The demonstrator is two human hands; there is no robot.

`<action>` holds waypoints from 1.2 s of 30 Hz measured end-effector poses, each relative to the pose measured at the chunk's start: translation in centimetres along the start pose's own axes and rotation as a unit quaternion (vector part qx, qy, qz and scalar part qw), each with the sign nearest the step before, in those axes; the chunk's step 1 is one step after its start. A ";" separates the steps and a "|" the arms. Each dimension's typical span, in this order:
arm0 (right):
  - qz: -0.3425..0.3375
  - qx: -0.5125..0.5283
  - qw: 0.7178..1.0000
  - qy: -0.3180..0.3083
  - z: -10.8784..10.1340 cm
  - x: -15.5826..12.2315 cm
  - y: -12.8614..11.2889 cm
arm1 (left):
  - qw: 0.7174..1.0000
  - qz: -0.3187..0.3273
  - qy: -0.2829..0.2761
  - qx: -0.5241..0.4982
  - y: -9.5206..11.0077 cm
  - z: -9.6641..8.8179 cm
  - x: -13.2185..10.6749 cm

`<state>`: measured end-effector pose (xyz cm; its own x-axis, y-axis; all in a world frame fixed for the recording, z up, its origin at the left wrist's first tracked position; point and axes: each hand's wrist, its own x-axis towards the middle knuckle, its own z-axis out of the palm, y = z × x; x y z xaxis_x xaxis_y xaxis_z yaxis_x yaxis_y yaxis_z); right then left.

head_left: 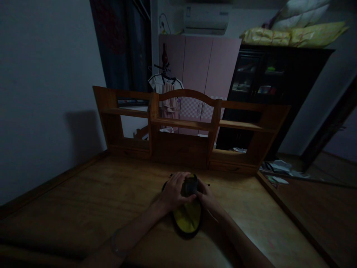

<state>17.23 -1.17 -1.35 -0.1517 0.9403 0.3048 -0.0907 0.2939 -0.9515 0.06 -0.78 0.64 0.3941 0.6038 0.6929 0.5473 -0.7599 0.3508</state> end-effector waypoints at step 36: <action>0.011 -0.134 0.988 0.072 -0.1 -0.1 -1.2 | 0.995 -0.071 -0.011 -0.064 -0.2 0.0 0.0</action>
<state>17.49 -1.55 -0.22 -0.0066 0.9562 0.2926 0.1778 0.2891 -0.9406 -0.08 -0.58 0.59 0.3358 0.7116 0.6172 0.5014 -0.6897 0.5224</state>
